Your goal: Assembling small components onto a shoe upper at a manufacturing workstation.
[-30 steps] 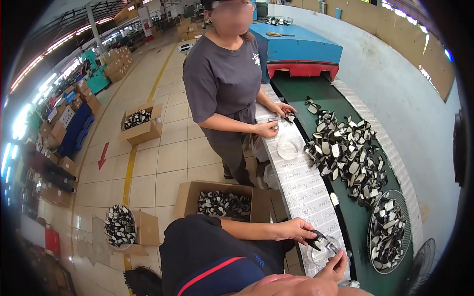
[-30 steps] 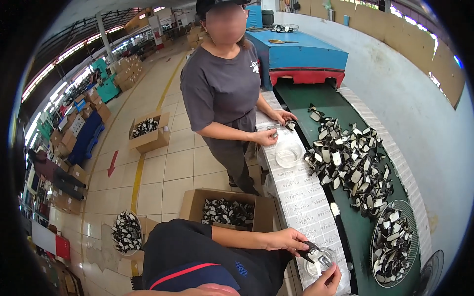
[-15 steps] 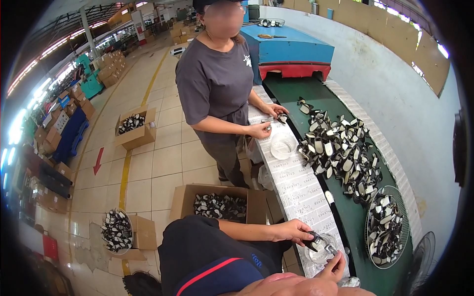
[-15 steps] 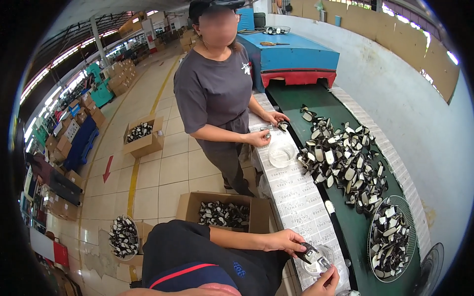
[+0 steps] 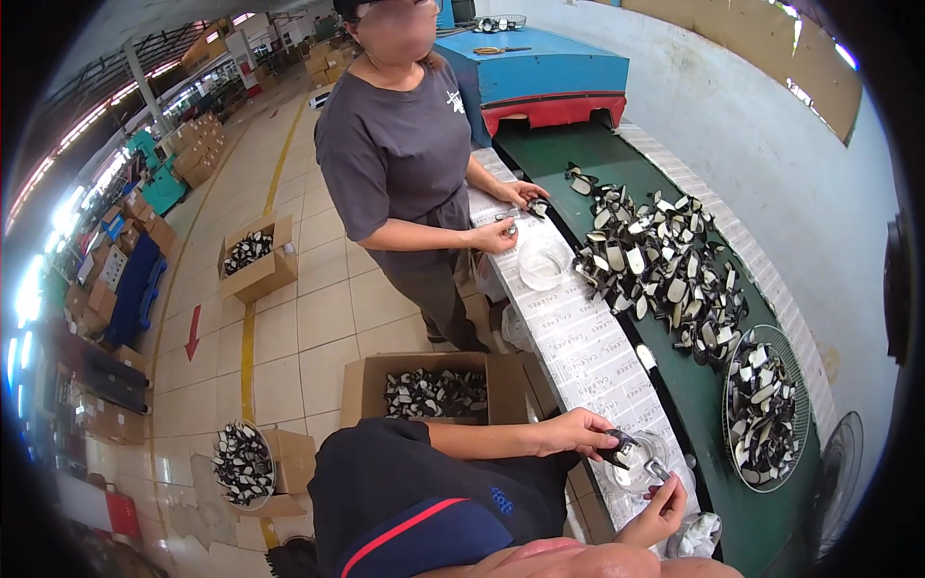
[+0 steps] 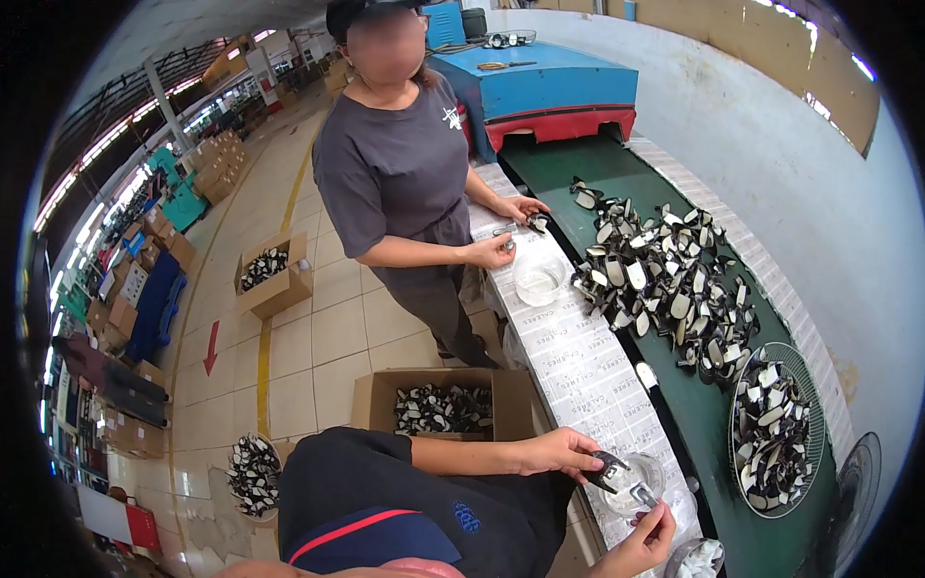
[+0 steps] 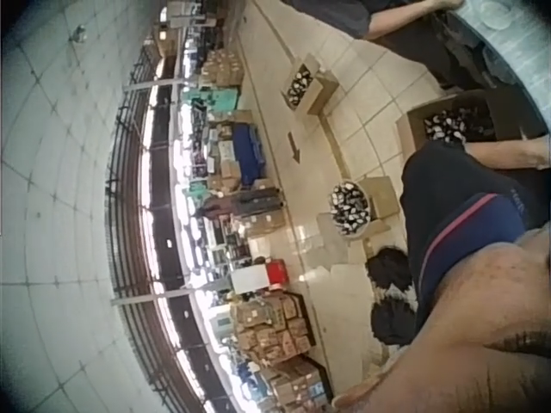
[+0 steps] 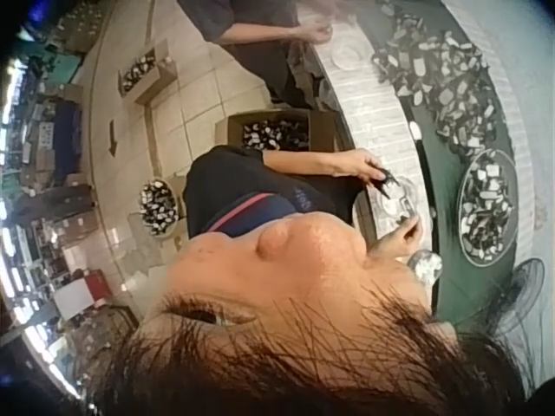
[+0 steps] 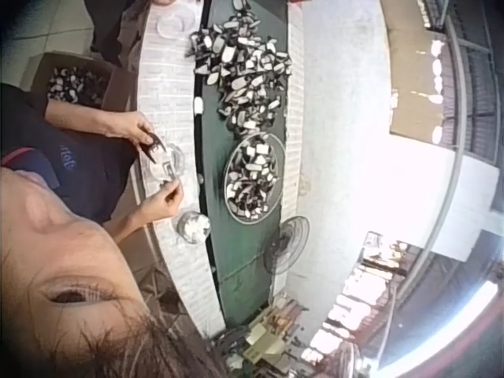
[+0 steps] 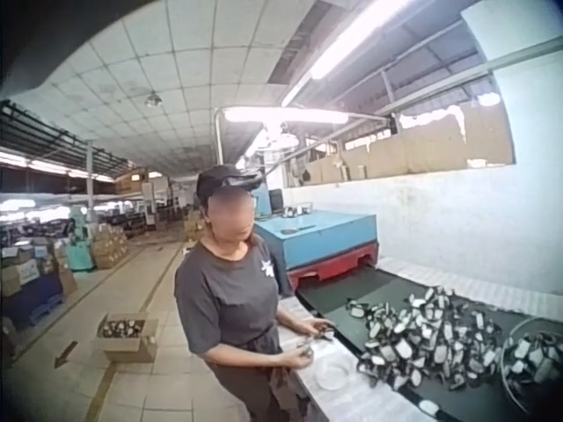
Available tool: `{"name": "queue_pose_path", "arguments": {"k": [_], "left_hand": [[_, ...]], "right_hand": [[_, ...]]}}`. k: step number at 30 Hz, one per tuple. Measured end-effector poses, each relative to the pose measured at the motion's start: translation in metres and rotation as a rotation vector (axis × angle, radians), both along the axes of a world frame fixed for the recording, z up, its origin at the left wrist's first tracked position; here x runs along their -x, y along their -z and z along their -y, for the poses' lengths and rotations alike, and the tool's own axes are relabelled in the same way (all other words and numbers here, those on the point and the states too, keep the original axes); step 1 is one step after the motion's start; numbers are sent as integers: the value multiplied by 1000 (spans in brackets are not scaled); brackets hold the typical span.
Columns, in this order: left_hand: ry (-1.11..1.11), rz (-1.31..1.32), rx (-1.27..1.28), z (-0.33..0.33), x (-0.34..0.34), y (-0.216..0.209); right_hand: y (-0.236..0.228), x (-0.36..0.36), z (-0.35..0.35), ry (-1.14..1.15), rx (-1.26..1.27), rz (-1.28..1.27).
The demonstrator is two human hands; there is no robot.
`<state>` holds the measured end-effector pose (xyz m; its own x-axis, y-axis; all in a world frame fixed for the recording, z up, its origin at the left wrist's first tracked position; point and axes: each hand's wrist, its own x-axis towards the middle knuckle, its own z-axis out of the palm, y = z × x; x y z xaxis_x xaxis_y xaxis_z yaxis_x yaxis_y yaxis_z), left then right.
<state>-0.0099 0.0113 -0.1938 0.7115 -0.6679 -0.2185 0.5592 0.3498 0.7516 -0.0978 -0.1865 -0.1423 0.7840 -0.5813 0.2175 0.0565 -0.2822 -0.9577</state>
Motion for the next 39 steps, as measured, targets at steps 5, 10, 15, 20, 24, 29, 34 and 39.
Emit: {"name": "queue_pose_path", "arguments": {"k": [5,10,15,20,24,29,34,39], "left_hand": [[7,-14,-12,-3,-2,-1],[-22,1,-8,-6,2,-3],[2,-23,11,-3,4,1],[-152,-54,-101,-10,-4,-7],[-149,-63,-59,-9,-13,-17],[-86,-36,-42,-4,-13,-12],[-50,-40,-51,-3,-6,-20],[-67,-36,-42,-2,-2,-21]], "right_hand": [[14,-2,9,9,-43,19],[13,-1,5,-12,-72,34],[24,15,16,-28,-280,49],[-4,-4,0,29,-178,-38],[-27,-12,-14,29,-139,-27],[-31,-11,-17,37,-1,-13],[-35,-12,-27,-44,231,29],[-34,-16,-41,-80,307,31]]}}
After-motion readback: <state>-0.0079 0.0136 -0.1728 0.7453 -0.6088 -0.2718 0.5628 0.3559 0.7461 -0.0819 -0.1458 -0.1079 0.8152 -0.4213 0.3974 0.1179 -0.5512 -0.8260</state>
